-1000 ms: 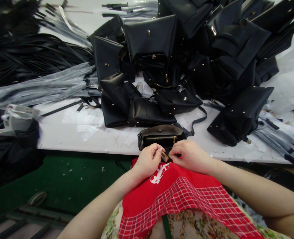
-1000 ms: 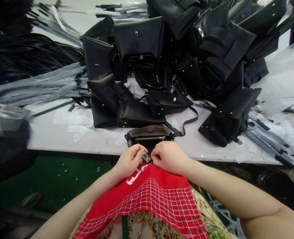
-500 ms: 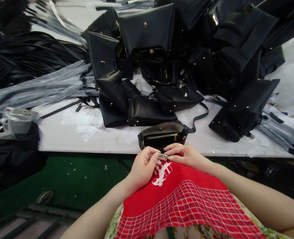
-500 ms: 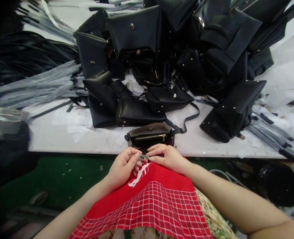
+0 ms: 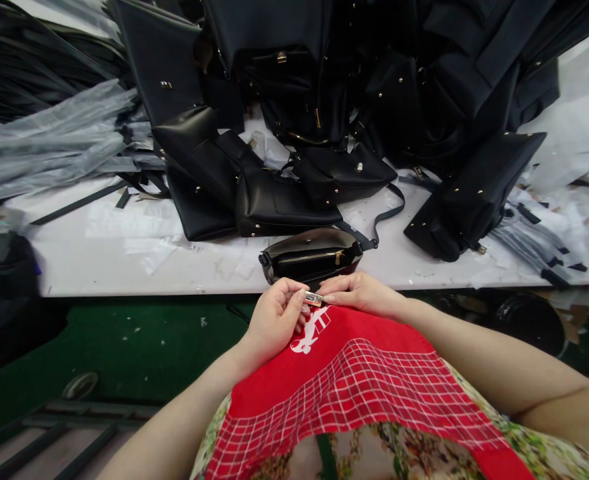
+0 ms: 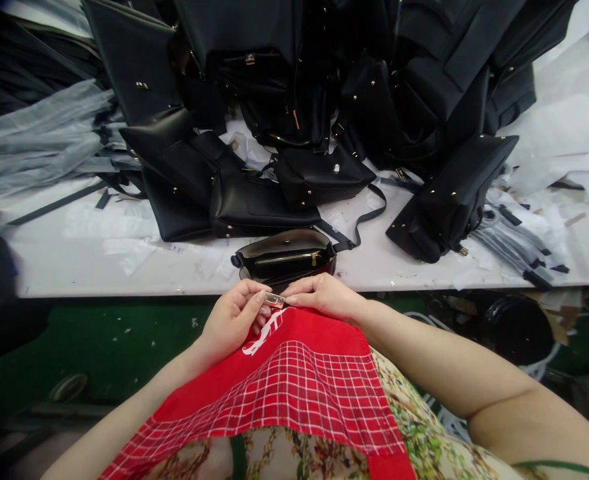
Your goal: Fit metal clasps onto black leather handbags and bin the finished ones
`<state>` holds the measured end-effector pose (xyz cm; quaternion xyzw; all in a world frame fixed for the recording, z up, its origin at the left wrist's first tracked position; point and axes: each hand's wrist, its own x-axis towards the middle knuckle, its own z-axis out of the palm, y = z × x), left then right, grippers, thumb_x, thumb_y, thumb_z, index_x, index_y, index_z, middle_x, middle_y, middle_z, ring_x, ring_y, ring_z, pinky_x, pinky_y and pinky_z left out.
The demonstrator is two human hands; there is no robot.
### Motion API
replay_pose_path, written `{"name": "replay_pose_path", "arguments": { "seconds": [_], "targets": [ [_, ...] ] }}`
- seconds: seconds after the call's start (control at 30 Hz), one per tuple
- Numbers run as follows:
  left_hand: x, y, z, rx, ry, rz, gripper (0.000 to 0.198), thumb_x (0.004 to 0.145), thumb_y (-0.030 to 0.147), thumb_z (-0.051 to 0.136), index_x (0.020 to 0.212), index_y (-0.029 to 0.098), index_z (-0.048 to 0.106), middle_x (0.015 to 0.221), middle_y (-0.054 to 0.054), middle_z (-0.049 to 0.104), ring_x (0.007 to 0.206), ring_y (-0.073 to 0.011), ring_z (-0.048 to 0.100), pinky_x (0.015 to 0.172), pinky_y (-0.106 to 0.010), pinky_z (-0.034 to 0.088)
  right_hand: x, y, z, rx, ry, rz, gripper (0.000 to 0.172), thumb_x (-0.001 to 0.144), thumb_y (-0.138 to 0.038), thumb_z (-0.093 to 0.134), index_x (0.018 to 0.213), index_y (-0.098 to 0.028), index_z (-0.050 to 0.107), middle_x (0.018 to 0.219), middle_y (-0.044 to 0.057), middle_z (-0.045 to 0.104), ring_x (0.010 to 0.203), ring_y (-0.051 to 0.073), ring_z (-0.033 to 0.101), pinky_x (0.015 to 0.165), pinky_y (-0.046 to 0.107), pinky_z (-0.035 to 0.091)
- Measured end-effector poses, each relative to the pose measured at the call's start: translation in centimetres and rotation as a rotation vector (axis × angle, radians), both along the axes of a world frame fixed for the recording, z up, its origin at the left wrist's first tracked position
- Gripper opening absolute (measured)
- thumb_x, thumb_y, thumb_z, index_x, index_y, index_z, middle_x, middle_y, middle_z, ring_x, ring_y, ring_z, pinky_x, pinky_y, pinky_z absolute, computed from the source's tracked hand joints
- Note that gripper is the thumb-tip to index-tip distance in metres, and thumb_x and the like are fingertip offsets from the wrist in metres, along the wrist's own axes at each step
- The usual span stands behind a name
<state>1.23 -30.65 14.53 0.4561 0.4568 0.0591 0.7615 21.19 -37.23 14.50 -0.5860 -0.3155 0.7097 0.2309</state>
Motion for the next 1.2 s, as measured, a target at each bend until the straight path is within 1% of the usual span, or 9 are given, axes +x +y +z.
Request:
{"name": "replay_pose_path", "arguments": {
  "seconds": [0.13, 0.27, 0.47, 0.63, 0.7, 0.77, 0.83, 1.0, 1.2],
  "targets": [
    [-0.1, -0.2, -0.2, 0.027, 0.002, -0.021, 0.021, 0.088, 0.037, 0.051, 0.093, 0.017, 0.054, 0.062, 0.003, 0.060, 0.043, -0.0062, 0.051, 0.041, -0.016, 0.045, -0.1, -0.1, -0.2, -0.024, 0.022, -0.013, 0.031, 0.074, -0.045, 0.071, 0.097, -0.024, 0.075, 0.109, 0.002, 0.069, 0.107, 0.021, 0.060, 0.099, 0.035, 0.042],
    [-0.2, -0.2, -0.3, 0.051, 0.012, -0.038, 0.021, 0.089, 0.037, 0.049, 0.093, 0.017, 0.053, 0.062, 0.003, 0.060, 0.043, -0.0067, 0.052, 0.041, -0.017, 0.045, -0.2, -0.1, -0.3, -0.064, -0.001, -0.045, 0.034, 0.071, -0.047, 0.073, 0.095, -0.024, 0.075, 0.108, 0.002, 0.070, 0.105, 0.021, 0.061, 0.099, 0.037, 0.042],
    [-0.1, -0.3, -0.3, 0.035, 0.010, -0.014, 0.021, 0.087, 0.038, 0.052, 0.092, 0.017, 0.053, 0.062, 0.004, 0.059, 0.042, -0.0064, 0.051, 0.040, -0.016, 0.043, -0.7, -0.1, -0.4, -0.103, 0.005, -0.083, 0.035, 0.069, -0.046, 0.074, 0.093, -0.022, 0.076, 0.103, 0.003, 0.071, 0.103, 0.022, 0.062, 0.097, 0.036, 0.043],
    [0.2, -0.4, 0.1, 0.002, 0.004, 0.017, 0.023, 0.084, 0.039, 0.054, 0.089, 0.017, 0.053, 0.061, 0.003, 0.059, 0.041, -0.0066, 0.050, 0.039, -0.017, 0.042, -1.1, -0.2, -0.3, -0.117, 0.024, -0.135, 0.035, 0.071, -0.047, 0.072, 0.091, -0.019, 0.076, 0.093, 0.004, 0.072, 0.099, 0.022, 0.063, 0.095, 0.036, 0.044],
    [0.2, -0.4, 0.2, -0.008, 0.013, 0.039, 0.024, 0.084, 0.040, 0.054, 0.089, 0.017, 0.053, 0.060, 0.004, 0.058, 0.041, -0.0067, 0.049, 0.039, -0.017, 0.042, -1.0, -0.4, -0.2, -0.094, 0.070, -0.135, 0.035, 0.073, -0.046, 0.071, 0.094, -0.019, 0.075, 0.096, 0.004, 0.072, 0.100, 0.022, 0.062, 0.095, 0.037, 0.044],
    [0.2, -0.4, 0.2, -0.017, 0.019, 0.053, 0.026, 0.083, 0.042, 0.054, 0.090, 0.016, 0.053, 0.059, 0.004, 0.058, 0.041, -0.0068, 0.050, 0.040, -0.017, 0.042, -0.8, -0.6, -0.1, -0.055, 0.110, -0.113, 0.035, 0.073, -0.044, 0.071, 0.099, -0.020, 0.074, 0.104, 0.004, 0.071, 0.104, 0.022, 0.061, 0.098, 0.037, 0.043],
    [0.1, -0.4, 0.1, -0.022, 0.014, 0.057, 0.028, 0.083, 0.043, 0.055, 0.091, 0.016, 0.053, 0.059, 0.004, 0.058, 0.041, -0.0066, 0.049, 0.040, -0.017, 0.042, -0.6, -0.7, 0.0, -0.032, 0.116, -0.093, 0.035, 0.074, -0.042, 0.071, 0.101, -0.021, 0.073, 0.108, 0.004, 0.069, 0.106, 0.021, 0.060, 0.099, 0.037, 0.042],
    [0.1, -0.6, -0.1, -0.018, -0.009, 0.051, 0.026, 0.084, 0.041, 0.053, 0.091, 0.016, 0.052, 0.060, 0.004, 0.058, 0.042, -0.0060, 0.049, 0.040, -0.016, 0.042, -0.4, -0.7, 0.1, -0.027, 0.096, -0.070, 0.035, 0.075, -0.043, 0.070, 0.100, -0.020, 0.073, 0.106, 0.005, 0.070, 0.107, 0.022, 0.059, 0.100, 0.037, 0.041],
    [0.2, -0.7, -0.2, -0.017, -0.006, 0.050, 0.025, 0.085, 0.041, 0.053, 0.089, 0.016, 0.052, 0.058, 0.004, 0.057, 0.041, -0.0062, 0.048, 0.039, -0.016, 0.041, -0.5, -0.5, 0.1, -0.054, 0.051, -0.059, 0.038, 0.073, -0.046, 0.070, 0.100, -0.020, 0.074, 0.110, 0.005, 0.069, 0.107, 0.023, 0.059, 0.097, 0.038, 0.043]
  ]
}}
